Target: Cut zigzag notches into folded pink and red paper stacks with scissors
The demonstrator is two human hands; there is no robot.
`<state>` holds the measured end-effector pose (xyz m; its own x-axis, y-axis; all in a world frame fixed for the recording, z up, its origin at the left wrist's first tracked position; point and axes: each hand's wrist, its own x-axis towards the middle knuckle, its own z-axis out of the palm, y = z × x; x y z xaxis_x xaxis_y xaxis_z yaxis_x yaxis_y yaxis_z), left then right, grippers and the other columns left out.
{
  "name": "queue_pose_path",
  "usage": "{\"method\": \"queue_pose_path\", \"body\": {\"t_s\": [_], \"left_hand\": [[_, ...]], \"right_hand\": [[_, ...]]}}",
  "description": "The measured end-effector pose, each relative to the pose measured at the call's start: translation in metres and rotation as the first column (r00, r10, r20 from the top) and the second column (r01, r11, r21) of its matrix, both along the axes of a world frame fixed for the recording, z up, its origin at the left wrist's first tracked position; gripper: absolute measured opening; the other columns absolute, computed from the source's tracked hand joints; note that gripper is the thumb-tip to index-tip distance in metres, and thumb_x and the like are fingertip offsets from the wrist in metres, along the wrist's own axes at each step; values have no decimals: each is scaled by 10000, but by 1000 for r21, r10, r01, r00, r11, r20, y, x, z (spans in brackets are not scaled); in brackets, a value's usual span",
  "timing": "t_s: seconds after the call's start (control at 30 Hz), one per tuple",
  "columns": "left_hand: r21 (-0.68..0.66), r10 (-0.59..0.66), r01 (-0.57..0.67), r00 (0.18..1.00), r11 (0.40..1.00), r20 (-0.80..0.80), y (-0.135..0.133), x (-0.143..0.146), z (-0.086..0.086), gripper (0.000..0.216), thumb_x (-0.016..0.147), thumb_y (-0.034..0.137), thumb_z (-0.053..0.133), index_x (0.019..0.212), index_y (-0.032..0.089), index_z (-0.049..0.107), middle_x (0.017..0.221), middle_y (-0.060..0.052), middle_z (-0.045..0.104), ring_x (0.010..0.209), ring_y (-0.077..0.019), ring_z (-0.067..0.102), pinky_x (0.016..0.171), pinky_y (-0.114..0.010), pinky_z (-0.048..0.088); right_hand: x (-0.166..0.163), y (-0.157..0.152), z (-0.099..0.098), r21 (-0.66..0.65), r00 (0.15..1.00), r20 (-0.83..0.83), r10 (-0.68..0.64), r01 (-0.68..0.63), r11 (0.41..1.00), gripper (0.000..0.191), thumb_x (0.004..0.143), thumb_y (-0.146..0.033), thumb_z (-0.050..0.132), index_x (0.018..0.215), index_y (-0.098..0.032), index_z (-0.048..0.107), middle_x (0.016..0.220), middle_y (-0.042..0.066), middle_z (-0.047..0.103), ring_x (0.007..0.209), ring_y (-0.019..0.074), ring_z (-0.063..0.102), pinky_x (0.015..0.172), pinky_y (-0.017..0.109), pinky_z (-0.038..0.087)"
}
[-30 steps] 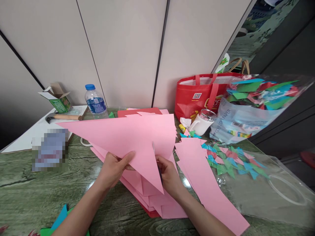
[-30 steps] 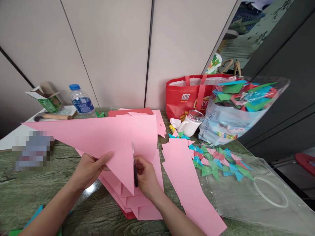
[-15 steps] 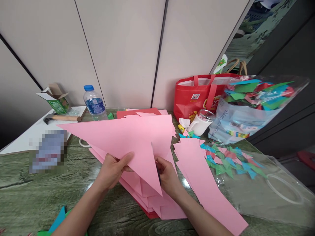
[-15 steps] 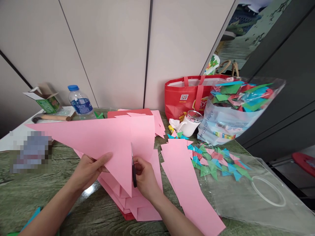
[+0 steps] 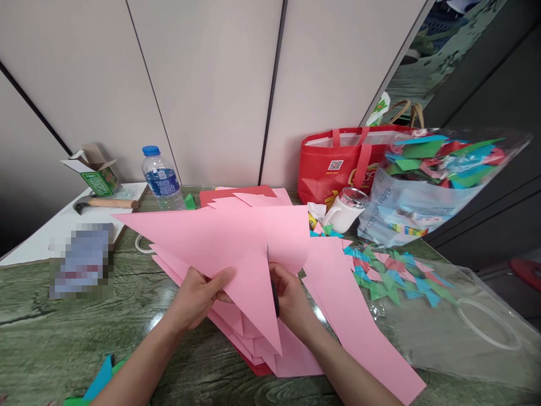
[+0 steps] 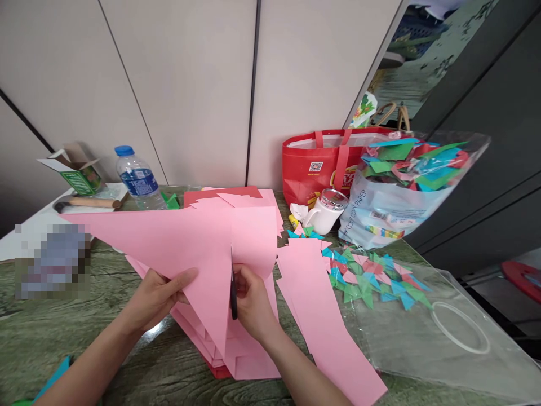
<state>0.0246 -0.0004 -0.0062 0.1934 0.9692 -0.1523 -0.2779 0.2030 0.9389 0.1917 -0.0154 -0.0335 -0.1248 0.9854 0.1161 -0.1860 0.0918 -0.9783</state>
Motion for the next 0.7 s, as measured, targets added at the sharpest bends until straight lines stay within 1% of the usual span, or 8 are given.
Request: {"method": "queue_pose_path", "body": {"t_s": [0.17,0.37,0.57,0.7], "left_hand": [[-9,-5,5,1000,1000,-7,0,1,1,286,664,271,700,908,136,634,865,-98,714,691,-224,663,549,-326,568],[-17,3,-3,1000,1000,-10,-1,2,2,290,648,276,707,899,144,646,863,-106,718,680,-237,668,543,-337,561],[-9,5,-5,1000,1000,-19,-1,1,0,289,663,275,698,911,143,633,869,-103,715,673,-226,663,538,-325,561],[-7,-11,11,1000,1000,-13,-2,0,1,276,678,268,689,920,149,628,875,-91,714,671,-210,659,541,-314,561]], "right_hand": [[0,-1,4,-23,1000,2,10,-10,1000,228,632,-89,619,846,-168,602,840,36,684,743,172,630,647,266,492],[-1,-3,9,-45,1000,24,1,0,999,215,623,-90,623,819,-177,610,821,33,698,749,185,641,638,272,504],[-1,-2,6,-56,1000,3,3,-3,998,249,620,-52,561,827,-178,617,801,26,701,723,177,641,616,261,498],[-1,-2,4,-58,1000,-3,-1,1,998,222,627,-65,561,807,-182,620,755,14,697,683,169,635,572,248,486]]}}
